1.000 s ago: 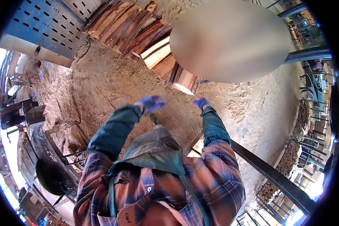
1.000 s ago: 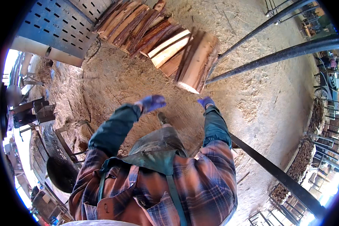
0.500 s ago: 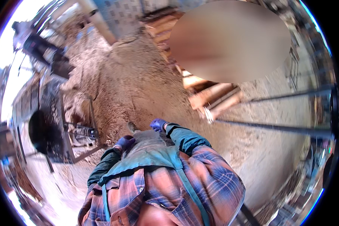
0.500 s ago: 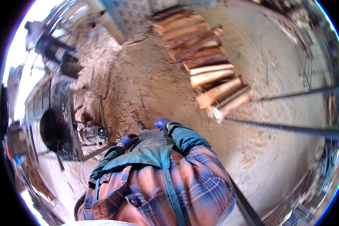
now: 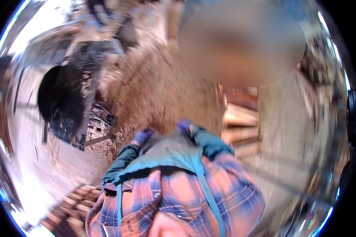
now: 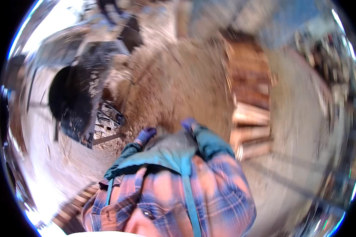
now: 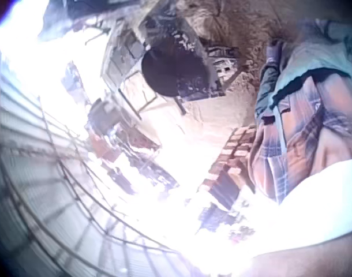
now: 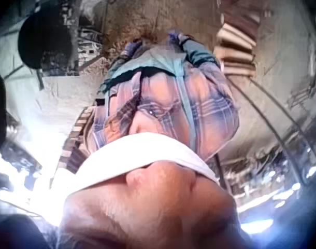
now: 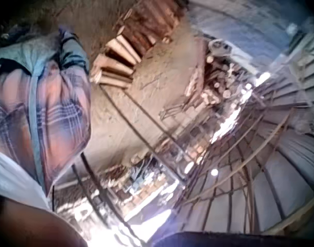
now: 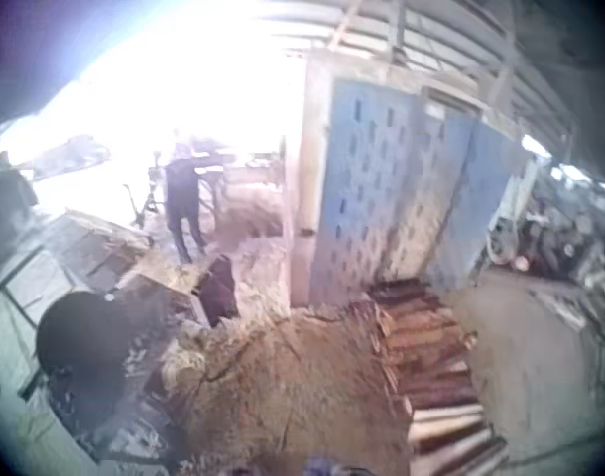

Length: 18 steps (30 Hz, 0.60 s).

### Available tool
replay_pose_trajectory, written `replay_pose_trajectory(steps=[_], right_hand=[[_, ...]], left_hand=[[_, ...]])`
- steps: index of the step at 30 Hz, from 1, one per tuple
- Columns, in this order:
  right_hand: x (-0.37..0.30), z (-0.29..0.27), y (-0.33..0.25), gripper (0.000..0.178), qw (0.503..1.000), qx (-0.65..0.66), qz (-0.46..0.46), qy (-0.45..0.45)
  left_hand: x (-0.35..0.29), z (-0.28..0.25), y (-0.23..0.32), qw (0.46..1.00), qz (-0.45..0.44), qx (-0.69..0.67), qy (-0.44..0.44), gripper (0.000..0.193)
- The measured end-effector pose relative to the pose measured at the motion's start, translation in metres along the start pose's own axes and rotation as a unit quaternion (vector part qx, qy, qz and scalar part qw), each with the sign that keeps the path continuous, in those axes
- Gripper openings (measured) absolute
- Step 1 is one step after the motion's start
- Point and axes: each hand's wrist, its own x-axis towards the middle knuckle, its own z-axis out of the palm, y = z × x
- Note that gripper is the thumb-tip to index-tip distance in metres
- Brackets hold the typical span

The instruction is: The person repeatedly picks up rectangular wooden planks from a pile and stacks them neatly on a metal rack. The worker wears blue gloves and a plaid shirt, handling the lumber one piece at a time in a repetitive cycle of lifting and placing.

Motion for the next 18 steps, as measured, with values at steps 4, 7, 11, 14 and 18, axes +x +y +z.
replay_pose_trajectory(steps=[4,7,11,14,18], right_hand=[[-0.004,0.022,-0.103,0.027,0.993,-0.080,-0.090,0.004],[0.000,0.051,-0.127,0.031,0.969,-0.178,-0.147,-0.089],[0.035,0.055,-0.101,0.029,0.974,-0.191,-0.101,-0.069],[0.029,0.000,-0.112,0.029,0.992,-0.122,0.011,0.039],[0.018,-0.044,-0.106,0.023,0.991,-0.062,-0.114,0.045]], left_hand=[[-0.033,-0.057,-0.030,0.977,-0.175,-0.124,-0.009,0.032],[-0.051,-0.104,-0.058,0.971,-0.223,-0.084,-0.010,0.030],[-0.081,-0.124,-0.072,0.939,-0.288,-0.155,0.109,0.030],[-0.084,-0.113,-0.068,0.910,-0.319,-0.230,0.134,0.029],[-0.067,-0.058,-0.058,0.918,-0.311,-0.207,0.132,0.026]])
